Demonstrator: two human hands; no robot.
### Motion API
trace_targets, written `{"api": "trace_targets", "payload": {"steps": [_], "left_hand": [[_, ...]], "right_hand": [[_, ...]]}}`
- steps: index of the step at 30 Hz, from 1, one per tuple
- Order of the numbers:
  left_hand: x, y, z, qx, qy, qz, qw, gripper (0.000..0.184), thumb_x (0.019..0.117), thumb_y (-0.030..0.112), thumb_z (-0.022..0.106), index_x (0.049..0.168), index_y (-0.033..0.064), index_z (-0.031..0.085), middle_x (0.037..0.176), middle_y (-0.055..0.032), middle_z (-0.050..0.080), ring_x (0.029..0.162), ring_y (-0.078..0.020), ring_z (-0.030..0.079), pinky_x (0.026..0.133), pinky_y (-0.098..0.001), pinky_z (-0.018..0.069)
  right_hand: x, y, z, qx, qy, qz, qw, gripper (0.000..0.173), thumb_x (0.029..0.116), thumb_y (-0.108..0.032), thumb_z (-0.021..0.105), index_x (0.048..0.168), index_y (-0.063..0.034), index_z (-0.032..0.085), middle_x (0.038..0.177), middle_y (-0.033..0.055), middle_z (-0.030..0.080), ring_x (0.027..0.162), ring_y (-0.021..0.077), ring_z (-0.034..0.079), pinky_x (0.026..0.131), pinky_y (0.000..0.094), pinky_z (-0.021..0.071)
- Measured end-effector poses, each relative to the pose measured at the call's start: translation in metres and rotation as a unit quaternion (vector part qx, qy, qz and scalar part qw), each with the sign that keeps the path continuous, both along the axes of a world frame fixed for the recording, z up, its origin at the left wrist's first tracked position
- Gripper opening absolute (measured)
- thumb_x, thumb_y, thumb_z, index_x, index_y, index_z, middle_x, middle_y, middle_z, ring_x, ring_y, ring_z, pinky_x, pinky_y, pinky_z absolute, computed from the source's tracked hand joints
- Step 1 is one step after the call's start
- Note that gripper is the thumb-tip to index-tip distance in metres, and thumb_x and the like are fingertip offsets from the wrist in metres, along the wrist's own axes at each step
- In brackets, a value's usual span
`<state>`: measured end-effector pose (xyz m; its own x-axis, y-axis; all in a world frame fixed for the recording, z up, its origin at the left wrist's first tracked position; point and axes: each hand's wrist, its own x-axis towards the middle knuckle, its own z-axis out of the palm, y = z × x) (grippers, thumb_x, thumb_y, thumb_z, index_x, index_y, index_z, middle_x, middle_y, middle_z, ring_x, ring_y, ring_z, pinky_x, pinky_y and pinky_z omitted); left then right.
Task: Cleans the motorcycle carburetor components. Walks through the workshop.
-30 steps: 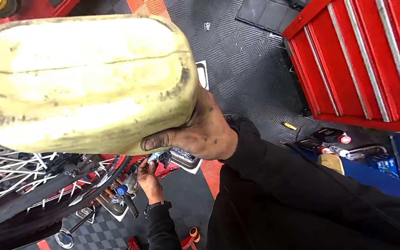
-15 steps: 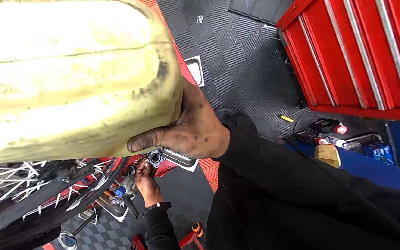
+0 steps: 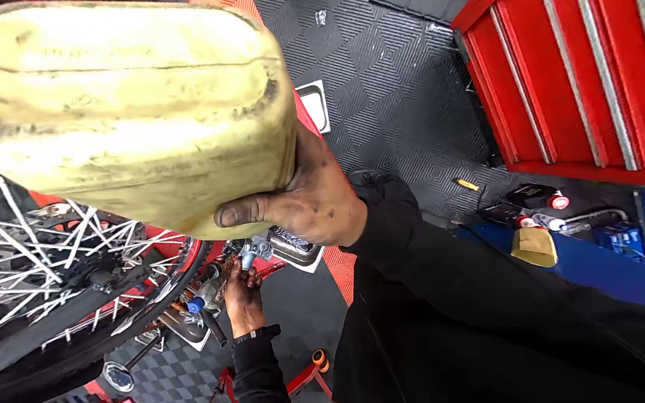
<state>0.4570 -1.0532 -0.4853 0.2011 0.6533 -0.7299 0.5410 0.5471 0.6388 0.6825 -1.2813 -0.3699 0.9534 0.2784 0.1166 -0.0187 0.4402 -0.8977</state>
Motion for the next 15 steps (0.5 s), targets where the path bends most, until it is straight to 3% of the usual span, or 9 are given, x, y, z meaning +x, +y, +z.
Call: {"api": "trace_targets", "payload": {"steps": [3, 7, 12, 15], "left_hand": [[0.007, 0.001, -0.001, -0.041, 0.013, 0.049, 0.998, 0.029, 0.1078, 0.029, 0.044, 0.085, 0.0162, 0.056, 0.055, 0.0063, 0.046, 0.04, -0.0031, 0.04, 0.038, -0.017, 0.0382], [0.021, -0.005, -0.005, -0.027, 0.061, 0.071, 0.995, 0.029, 0.1056, 0.028, 0.048, 0.079, 0.0179, 0.051, 0.054, 0.0053, 0.043, 0.041, -0.0056, 0.04, 0.041, -0.0199, 0.0409], [0.03, -0.017, -0.005, 0.02, 0.1, 0.042, 0.994, 0.017, 0.1029, 0.025, 0.054, 0.093, 0.0113, 0.056, 0.066, -0.0026, 0.055, 0.051, -0.0125, 0.054, 0.049, -0.0281, 0.0505], [0.029, -0.021, -0.004, 0.058, 0.098, 0.004, 0.993, 0.007, 0.0996, 0.012, 0.057, 0.1, 0.005, 0.057, 0.07, -0.0074, 0.06, 0.053, -0.015, 0.057, 0.049, -0.0313, 0.0525]], "right_hand": [[-0.004, 0.002, 0.004, 0.021, -0.001, 0.021, 1.0, 0.077, 0.0671, -0.007, 0.094, 0.13, 0.0097, 0.053, 0.109, 0.0135, 0.071, 0.103, 0.0155, 0.071, 0.095, 0.0333, 0.0605], [-0.006, 0.009, 0.007, 0.016, -0.042, 0.036, 0.998, 0.07, 0.0673, -0.009, 0.094, 0.124, 0.0093, 0.057, 0.105, 0.0122, 0.072, 0.101, 0.0145, 0.071, 0.093, 0.0332, 0.0606], [-0.003, 0.012, 0.006, -0.02, -0.093, 0.068, 0.993, 0.075, 0.0686, -0.015, 0.094, 0.128, 0.0094, 0.057, 0.108, 0.0118, 0.072, 0.102, 0.014, 0.071, 0.093, 0.0331, 0.0593], [0.001, 0.012, 0.008, -0.002, -0.107, 0.104, 0.989, 0.074, 0.0683, -0.013, 0.094, 0.128, 0.0093, 0.056, 0.109, 0.0117, 0.072, 0.103, 0.0133, 0.07, 0.094, 0.0318, 0.0591]]}}
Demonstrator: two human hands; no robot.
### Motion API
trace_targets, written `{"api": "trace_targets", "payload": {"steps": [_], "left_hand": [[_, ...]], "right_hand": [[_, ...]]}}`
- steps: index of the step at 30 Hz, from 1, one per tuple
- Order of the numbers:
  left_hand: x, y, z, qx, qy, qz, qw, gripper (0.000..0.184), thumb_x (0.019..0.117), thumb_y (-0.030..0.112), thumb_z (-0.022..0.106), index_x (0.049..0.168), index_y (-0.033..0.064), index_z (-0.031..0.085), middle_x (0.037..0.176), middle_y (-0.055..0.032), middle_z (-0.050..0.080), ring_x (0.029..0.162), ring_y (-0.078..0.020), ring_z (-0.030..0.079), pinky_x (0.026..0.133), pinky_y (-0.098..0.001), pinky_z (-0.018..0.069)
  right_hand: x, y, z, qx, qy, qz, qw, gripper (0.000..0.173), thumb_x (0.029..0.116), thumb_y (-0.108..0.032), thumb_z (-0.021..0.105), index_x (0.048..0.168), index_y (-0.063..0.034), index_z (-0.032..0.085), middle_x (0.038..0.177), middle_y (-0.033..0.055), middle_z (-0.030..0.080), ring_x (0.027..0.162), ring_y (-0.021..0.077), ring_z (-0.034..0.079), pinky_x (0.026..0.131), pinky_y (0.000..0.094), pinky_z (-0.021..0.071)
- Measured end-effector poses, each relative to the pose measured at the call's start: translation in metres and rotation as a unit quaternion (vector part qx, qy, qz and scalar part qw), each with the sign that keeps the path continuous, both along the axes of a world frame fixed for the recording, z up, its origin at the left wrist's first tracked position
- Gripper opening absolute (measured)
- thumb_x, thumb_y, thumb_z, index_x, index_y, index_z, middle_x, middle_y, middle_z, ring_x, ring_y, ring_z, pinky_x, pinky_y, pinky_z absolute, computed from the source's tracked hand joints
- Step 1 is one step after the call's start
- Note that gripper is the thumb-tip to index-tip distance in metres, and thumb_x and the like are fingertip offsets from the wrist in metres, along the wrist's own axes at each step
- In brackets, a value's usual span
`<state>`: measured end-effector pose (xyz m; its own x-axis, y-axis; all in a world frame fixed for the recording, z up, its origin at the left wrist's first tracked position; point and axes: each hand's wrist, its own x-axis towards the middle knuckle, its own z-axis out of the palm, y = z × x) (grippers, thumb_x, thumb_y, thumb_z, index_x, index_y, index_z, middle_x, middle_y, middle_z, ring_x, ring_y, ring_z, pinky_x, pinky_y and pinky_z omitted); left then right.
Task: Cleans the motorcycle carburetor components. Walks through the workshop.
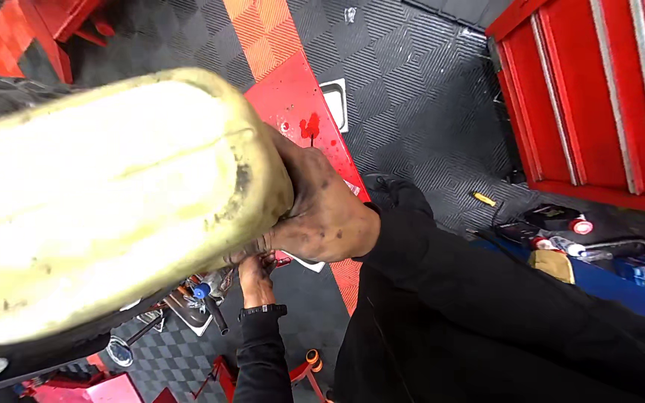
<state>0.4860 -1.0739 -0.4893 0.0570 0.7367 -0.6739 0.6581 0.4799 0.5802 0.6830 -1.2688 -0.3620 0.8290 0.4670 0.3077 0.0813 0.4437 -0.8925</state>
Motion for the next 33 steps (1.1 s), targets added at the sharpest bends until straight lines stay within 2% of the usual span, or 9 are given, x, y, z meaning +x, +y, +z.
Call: {"api": "trace_targets", "payload": {"steps": [2, 5, 7, 9, 12, 17, 25, 30, 33], "left_hand": [[-0.001, -0.002, 0.002, 0.019, 0.001, -0.027, 0.999, 0.011, 0.1013, 0.016, 0.059, 0.103, 0.006, 0.058, 0.07, -0.0068, 0.059, 0.053, -0.0153, 0.057, 0.05, -0.0321, 0.0527], [0.003, -0.006, 0.007, 0.049, 0.019, -0.07, 0.996, 0.011, 0.1005, 0.011, 0.057, 0.096, 0.0018, 0.059, 0.065, -0.0069, 0.063, 0.049, -0.0146, 0.06, 0.047, -0.0298, 0.0525], [0.004, -0.008, 0.01, 0.081, 0.021, -0.12, 0.989, 0.013, 0.0995, 0.012, 0.063, 0.103, -0.0001, 0.062, 0.069, -0.0074, 0.067, 0.051, -0.0145, 0.063, 0.05, -0.0305, 0.0557], [0.003, -0.007, 0.009, 0.116, 0.052, -0.175, 0.976, 0.021, 0.0986, 0.02, 0.068, 0.104, 0.0004, 0.064, 0.073, -0.009, 0.07, 0.056, -0.0173, 0.067, 0.056, -0.0362, 0.0594], [-0.008, -0.006, 0.006, 0.154, 0.113, -0.246, 0.95, 0.029, 0.0986, 0.032, 0.069, 0.102, 0.004, 0.068, 0.08, -0.0095, 0.073, 0.066, -0.0225, 0.073, 0.068, -0.0478, 0.0633], [-0.021, -0.019, 0.013, 0.217, 0.186, -0.319, 0.904, 0.031, 0.0958, 0.039, 0.071, 0.105, 0.0101, 0.072, 0.082, -0.0065, 0.074, 0.076, -0.0244, 0.072, 0.076, -0.0562, 0.0587], [-0.049, -0.048, -0.012, 0.212, 0.156, -0.255, 0.93, 0.026, 0.0952, 0.03, 0.072, 0.111, 0.0094, 0.072, 0.082, -0.0036, 0.074, 0.074, -0.0181, 0.072, 0.076, -0.0486, 0.061], [-0.066, -0.066, -0.027, 0.225, 0.125, -0.205, 0.944, 0.026, 0.0936, 0.022, 0.074, 0.114, 0.0059, 0.072, 0.092, -0.007, 0.075, 0.078, -0.018, 0.073, 0.079, -0.0457, 0.0616], [-0.071, -0.074, -0.033, 0.233, 0.085, -0.165, 0.954, 0.025, 0.0923, 0.013, 0.074, 0.116, 0.0033, 0.072, 0.1, -0.0104, 0.074, 0.084, -0.018, 0.073, 0.083, -0.0426, 0.0622]], "right_hand": [[0.001, 0.004, 0.002, 0.005, -0.01, 0.015, 1.0, 0.073, 0.068, -0.013, 0.094, 0.127, 0.0086, 0.057, 0.109, 0.0113, 0.072, 0.103, 0.0129, 0.07, 0.094, 0.0313, 0.059], [0.001, 0.011, 0.002, 0.012, -0.013, 0.007, 1.0, 0.069, 0.07, -0.014, 0.093, 0.125, 0.0086, 0.058, 0.106, 0.011, 0.072, 0.101, 0.012, 0.07, 0.092, 0.0306, 0.0595], [0.0, 0.014, 0.003, 0.011, -0.006, -0.001, 1.0, 0.064, 0.0717, -0.015, 0.091, 0.123, 0.0071, 0.059, 0.104, 0.0082, 0.072, 0.099, 0.0082, 0.07, 0.091, 0.0271, 0.0589], [0.001, 0.016, 0.001, 0.014, 0.013, -0.009, 1.0, 0.066, 0.0715, -0.011, 0.091, 0.125, 0.0076, 0.057, 0.106, 0.0089, 0.073, 0.101, 0.0094, 0.071, 0.093, 0.0282, 0.0601], [0.004, 0.023, -0.005, 0.028, 0.035, -0.001, 0.999, 0.069, 0.0704, -0.005, 0.092, 0.127, 0.0065, 0.055, 0.108, 0.0124, 0.072, 0.103, 0.0188, 0.073, 0.095, 0.0384, 0.0629], [0.005, 0.026, -0.008, 0.025, 0.053, 0.025, 0.998, 0.071, 0.0709, -0.005, 0.092, 0.129, 0.0057, 0.053, 0.111, 0.0114, 0.071, 0.103, 0.0195, 0.072, 0.096, 0.0388, 0.0625], [-0.002, 0.039, -0.018, -0.03, 0.05, 0.069, 0.996, 0.073, 0.0715, -0.014, 0.093, 0.13, 0.0032, 0.055, 0.108, 0.0096, 0.073, 0.1, 0.0188, 0.073, 0.093, 0.0376, 0.0636], [0.007, 0.042, -0.026, -0.045, 0.044, 0.084, 0.995, 0.073, 0.0714, -0.014, 0.094, 0.131, 0.003, 0.054, 0.109, 0.0095, 0.073, 0.101, 0.0195, 0.073, 0.094, 0.039, 0.0633], [0.02, 0.044, -0.042, -0.019, 0.101, 0.047, 0.994, 0.073, 0.0706, -0.007, 0.093, 0.13, -0.0008, 0.051, 0.113, 0.0091, 0.071, 0.104, 0.0223, 0.072, 0.095, 0.0442, 0.0623]]}}
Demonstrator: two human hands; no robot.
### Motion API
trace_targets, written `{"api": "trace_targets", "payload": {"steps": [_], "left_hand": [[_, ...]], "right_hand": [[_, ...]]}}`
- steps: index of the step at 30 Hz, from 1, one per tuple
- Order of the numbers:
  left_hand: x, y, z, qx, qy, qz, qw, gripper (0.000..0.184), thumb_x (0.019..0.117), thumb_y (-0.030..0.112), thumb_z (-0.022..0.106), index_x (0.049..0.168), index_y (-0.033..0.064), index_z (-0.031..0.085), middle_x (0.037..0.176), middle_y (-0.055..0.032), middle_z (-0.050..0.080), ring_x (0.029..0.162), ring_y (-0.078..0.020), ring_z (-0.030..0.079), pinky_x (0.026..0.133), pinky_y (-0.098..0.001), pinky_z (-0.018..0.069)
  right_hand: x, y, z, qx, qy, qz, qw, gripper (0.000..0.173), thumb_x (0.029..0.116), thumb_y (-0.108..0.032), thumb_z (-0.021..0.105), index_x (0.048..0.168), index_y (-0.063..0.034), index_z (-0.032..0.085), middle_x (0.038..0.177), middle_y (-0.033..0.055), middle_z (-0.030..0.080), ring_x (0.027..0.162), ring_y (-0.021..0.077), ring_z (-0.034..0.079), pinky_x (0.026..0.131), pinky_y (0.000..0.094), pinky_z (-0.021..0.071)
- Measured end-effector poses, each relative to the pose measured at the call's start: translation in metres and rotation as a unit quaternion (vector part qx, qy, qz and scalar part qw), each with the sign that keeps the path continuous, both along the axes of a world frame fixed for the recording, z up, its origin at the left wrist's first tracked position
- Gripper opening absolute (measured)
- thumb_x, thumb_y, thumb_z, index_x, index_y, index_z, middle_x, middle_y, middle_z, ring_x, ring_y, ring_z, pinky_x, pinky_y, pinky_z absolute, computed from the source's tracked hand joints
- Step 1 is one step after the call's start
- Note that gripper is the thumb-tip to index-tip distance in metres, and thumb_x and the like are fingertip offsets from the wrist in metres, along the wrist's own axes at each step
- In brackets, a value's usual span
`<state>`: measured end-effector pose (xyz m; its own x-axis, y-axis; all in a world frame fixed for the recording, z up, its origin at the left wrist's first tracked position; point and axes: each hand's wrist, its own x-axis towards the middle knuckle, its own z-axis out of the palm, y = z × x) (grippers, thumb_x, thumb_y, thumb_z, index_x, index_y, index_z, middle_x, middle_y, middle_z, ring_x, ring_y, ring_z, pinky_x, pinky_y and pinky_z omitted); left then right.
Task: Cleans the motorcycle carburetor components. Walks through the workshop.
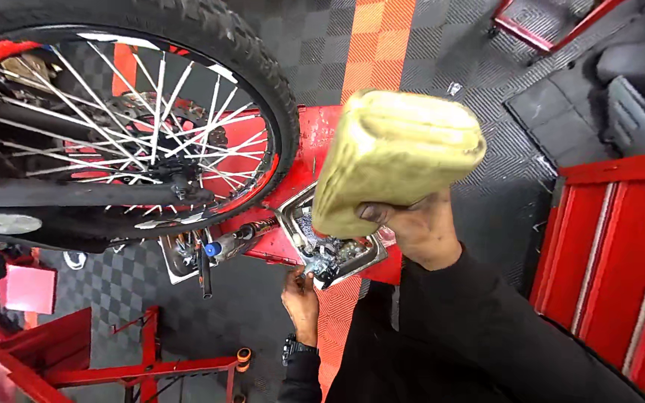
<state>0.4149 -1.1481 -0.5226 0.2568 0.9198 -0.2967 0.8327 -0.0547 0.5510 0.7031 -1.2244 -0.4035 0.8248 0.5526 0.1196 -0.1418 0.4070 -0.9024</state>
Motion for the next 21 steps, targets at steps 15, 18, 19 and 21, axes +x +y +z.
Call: {"api": "trace_targets", "payload": {"steps": [15, 18, 19, 21], "left_hand": [[-0.013, -0.003, -0.061, -0.12, -0.276, 0.266, 0.916, 0.035, 0.0945, -0.007, 0.056, 0.13, -0.0075, 0.055, 0.113, -0.0159, 0.067, 0.099, -0.0203, 0.068, 0.089, -0.0377, 0.0591], [-0.009, -0.01, -0.078, -0.137, -0.286, 0.325, 0.891, 0.036, 0.099, -0.007, 0.048, 0.135, -0.0044, 0.05, 0.113, -0.0133, 0.066, 0.094, -0.0185, 0.069, 0.087, -0.0389, 0.0596], [-0.008, -0.012, -0.082, -0.139, -0.294, 0.342, 0.882, 0.036, 0.0996, -0.007, 0.047, 0.136, -0.0034, 0.049, 0.111, -0.0123, 0.067, 0.092, -0.0183, 0.069, 0.086, -0.0391, 0.0602], [-0.008, -0.018, -0.089, -0.148, -0.313, 0.367, 0.863, 0.036, 0.1005, -0.007, 0.045, 0.136, -0.0006, 0.048, 0.109, -0.0094, 0.068, 0.091, -0.0173, 0.07, 0.085, -0.0383, 0.061]], "right_hand": [[0.061, 0.052, -0.191, -0.106, 0.623, 0.002, 0.775, 0.055, 0.1064, -0.05, 0.045, 0.149, -0.0152, 0.039, 0.129, 0.0162, 0.063, 0.106, 0.0303, 0.07, 0.086, 0.0446, 0.062], [0.068, 0.056, -0.196, -0.095, 0.647, 0.031, 0.756, 0.051, 0.107, -0.054, 0.039, 0.14, -0.0151, 0.045, 0.116, 0.0129, 0.067, 0.093, 0.0232, 0.072, 0.079, 0.0354, 0.0627], [0.069, 0.054, -0.198, -0.085, 0.656, 0.036, 0.749, 0.05, 0.1076, -0.054, 0.036, 0.137, -0.0145, 0.047, 0.113, 0.0128, 0.067, 0.091, 0.0219, 0.072, 0.077, 0.0335, 0.0626], [0.072, 0.049, -0.206, -0.068, 0.662, 0.054, 0.745, 0.049, 0.1082, -0.052, 0.032, 0.131, -0.013, 0.05, 0.11, 0.0133, 0.068, 0.089, 0.0209, 0.072, 0.076, 0.0318, 0.0623]]}}
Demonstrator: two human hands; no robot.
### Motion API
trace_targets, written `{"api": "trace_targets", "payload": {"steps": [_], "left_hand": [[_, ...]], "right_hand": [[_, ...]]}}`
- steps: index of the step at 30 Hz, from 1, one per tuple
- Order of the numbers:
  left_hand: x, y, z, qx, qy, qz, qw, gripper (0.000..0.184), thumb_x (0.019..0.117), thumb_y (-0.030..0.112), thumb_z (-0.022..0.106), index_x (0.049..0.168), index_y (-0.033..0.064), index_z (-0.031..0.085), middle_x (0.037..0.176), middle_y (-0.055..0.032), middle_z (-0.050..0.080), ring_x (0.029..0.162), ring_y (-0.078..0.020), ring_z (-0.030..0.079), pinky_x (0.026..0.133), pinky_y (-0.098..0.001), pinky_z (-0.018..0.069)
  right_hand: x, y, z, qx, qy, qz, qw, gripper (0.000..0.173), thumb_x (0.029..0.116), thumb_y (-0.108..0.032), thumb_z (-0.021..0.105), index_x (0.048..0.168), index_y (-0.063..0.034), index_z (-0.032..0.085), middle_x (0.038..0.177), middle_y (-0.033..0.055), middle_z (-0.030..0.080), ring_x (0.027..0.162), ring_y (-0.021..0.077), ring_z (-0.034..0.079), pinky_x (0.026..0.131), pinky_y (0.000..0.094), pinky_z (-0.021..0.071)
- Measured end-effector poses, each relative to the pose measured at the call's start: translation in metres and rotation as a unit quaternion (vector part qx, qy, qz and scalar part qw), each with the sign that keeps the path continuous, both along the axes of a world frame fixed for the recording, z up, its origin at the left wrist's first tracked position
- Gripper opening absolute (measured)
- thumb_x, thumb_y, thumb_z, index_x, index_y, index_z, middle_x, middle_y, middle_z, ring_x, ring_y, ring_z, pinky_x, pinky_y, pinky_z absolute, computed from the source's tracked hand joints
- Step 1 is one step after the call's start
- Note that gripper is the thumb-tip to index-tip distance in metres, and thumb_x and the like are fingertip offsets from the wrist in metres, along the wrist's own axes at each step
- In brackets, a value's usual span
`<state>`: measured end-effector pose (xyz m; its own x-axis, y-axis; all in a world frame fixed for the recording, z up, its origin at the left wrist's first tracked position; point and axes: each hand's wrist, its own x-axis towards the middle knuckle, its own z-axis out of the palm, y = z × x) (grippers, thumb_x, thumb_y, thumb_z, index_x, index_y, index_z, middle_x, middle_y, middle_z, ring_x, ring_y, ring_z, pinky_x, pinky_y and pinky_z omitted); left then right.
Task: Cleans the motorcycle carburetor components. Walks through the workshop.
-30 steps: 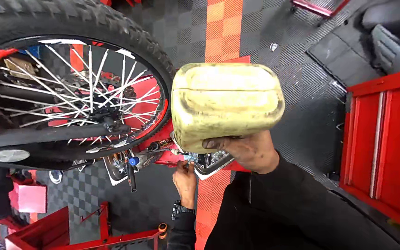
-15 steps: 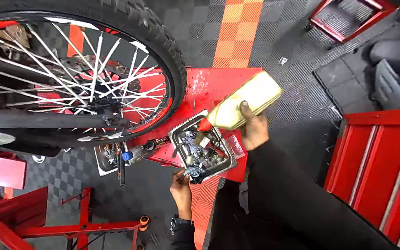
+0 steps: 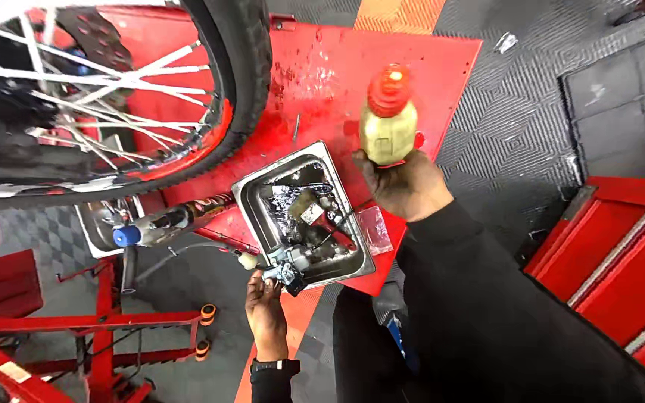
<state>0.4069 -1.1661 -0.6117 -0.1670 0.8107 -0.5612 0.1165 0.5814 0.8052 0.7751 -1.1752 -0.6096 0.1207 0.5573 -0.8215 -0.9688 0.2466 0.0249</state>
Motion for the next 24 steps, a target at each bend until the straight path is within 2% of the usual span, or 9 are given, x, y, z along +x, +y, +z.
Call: {"api": "trace_targets", "payload": {"steps": [5, 8, 10, 11, 13, 15, 19, 21, 24], "left_hand": [[0.005, -0.009, -0.005, 0.009, -0.016, 0.024, 1.0, 0.032, 0.098, -0.009, 0.046, 0.127, 0.002, 0.051, 0.104, -0.0073, 0.069, 0.091, -0.0167, 0.07, 0.085, -0.0384, 0.061], [0.009, -0.013, -0.011, 0.03, 0.02, 0.011, 0.999, 0.035, 0.0954, -0.01, 0.05, 0.129, -0.0019, 0.05, 0.107, -0.0084, 0.067, 0.094, -0.0156, 0.069, 0.087, -0.0374, 0.0601], [0.009, -0.016, -0.017, 0.043, 0.05, -0.014, 0.998, 0.037, 0.0937, -0.009, 0.054, 0.131, -0.0038, 0.052, 0.111, -0.0103, 0.066, 0.096, -0.0157, 0.067, 0.088, -0.0351, 0.0589], [0.009, -0.017, -0.019, 0.049, 0.061, -0.024, 0.997, 0.037, 0.0937, -0.009, 0.055, 0.13, -0.0042, 0.054, 0.112, -0.0111, 0.067, 0.097, -0.0163, 0.067, 0.089, -0.0347, 0.0588], [0.01, -0.02, -0.023, 0.06, 0.076, -0.04, 0.995, 0.034, 0.0936, -0.007, 0.055, 0.127, -0.0038, 0.056, 0.11, -0.0114, 0.067, 0.095, -0.0168, 0.068, 0.087, -0.0344, 0.0589], [0.013, -0.023, -0.025, 0.066, 0.091, -0.043, 0.993, 0.033, 0.0929, -0.005, 0.057, 0.126, -0.0036, 0.057, 0.11, -0.0116, 0.067, 0.094, -0.0171, 0.067, 0.085, -0.0338, 0.0586], [0.02, -0.026, -0.025, 0.076, 0.111, -0.03, 0.99, 0.03, 0.0927, -0.006, 0.057, 0.123, -0.0031, 0.057, 0.111, -0.0108, 0.066, 0.095, -0.0155, 0.067, 0.086, -0.0316, 0.0581], [0.022, -0.027, -0.027, 0.084, 0.115, -0.023, 0.99, 0.03, 0.0933, -0.006, 0.056, 0.124, -0.0034, 0.057, 0.113, -0.0109, 0.066, 0.097, -0.0153, 0.067, 0.088, -0.0313, 0.0576], [0.024, -0.027, -0.025, 0.085, 0.139, -0.036, 0.986, 0.031, 0.0927, -0.004, 0.057, 0.124, -0.0046, 0.057, 0.115, -0.0119, 0.065, 0.1, -0.0155, 0.066, 0.087, -0.0308, 0.0577]], "right_hand": [[0.0, -0.023, -0.004, -0.033, -0.045, 0.075, 0.996, 0.059, 0.1082, -0.058, 0.026, 0.146, -0.0154, 0.04, 0.121, 0.0155, 0.068, 0.1, 0.0246, 0.074, 0.087, 0.0358, 0.0622], [-0.036, -0.055, 0.006, -0.13, -0.276, 0.205, 0.93, 0.045, 0.1114, -0.043, 0.032, 0.136, -0.0086, 0.049, 0.099, 0.0056, 0.069, 0.079, 0.0164, 0.069, 0.072, 0.0352, 0.0596], [-0.074, -0.078, 0.002, -0.142, -0.52, 0.329, 0.775, 0.025, 0.1079, -0.022, 0.047, 0.121, -0.0035, 0.057, 0.087, 0.0057, 0.068, 0.066, 0.0168, 0.066, 0.058, 0.036, 0.0588], [-0.091, -0.088, -0.003, -0.111, -0.631, 0.411, 0.648, 0.019, 0.1029, -0.017, 0.056, 0.114, -0.0045, 0.064, 0.088, 0.0042, 0.069, 0.07, 0.0159, 0.068, 0.06, 0.0361, 0.0609], [-0.114, -0.091, -0.011, -0.029, -0.751, 0.555, 0.356, 0.016, 0.097, -0.023, 0.063, 0.105, -0.0126, 0.073, 0.098, 0.0055, 0.071, 0.09, 0.0221, 0.07, 0.075, 0.0434, 0.0607], [-0.127, -0.075, -0.018, 0.046, -0.745, 0.641, 0.178, 0.015, 0.091, -0.012, 0.066, 0.104, -0.0122, 0.073, 0.106, 0.015, 0.068, 0.103, 0.0363, 0.065, 0.087, 0.0554, 0.0537], [-0.137, -0.039, -0.035, 0.091, -0.7, 0.708, -0.02, 0.025, 0.0946, -0.007, 0.06, 0.117, 0.0018, 0.067, 0.109, 0.028, 0.064, 0.104, 0.0437, 0.061, 0.094, 0.0583, 0.0463], [-0.139, -0.028, -0.038, 0.1, -0.677, 0.726, -0.062, 0.033, 0.0966, -0.007, 0.058, 0.127, 0.0049, 0.062, 0.11, 0.0298, 0.063, 0.103, 0.0444, 0.062, 0.092, 0.0578, 0.048], [-0.14, -0.02, -0.037, 0.113, -0.642, 0.753, -0.09, 0.032, 0.0971, -0.007, 0.056, 0.126, 0.0077, 0.06, 0.114, 0.03, 0.061, 0.105, 0.0441, 0.061, 0.09, 0.0569, 0.0486]]}}
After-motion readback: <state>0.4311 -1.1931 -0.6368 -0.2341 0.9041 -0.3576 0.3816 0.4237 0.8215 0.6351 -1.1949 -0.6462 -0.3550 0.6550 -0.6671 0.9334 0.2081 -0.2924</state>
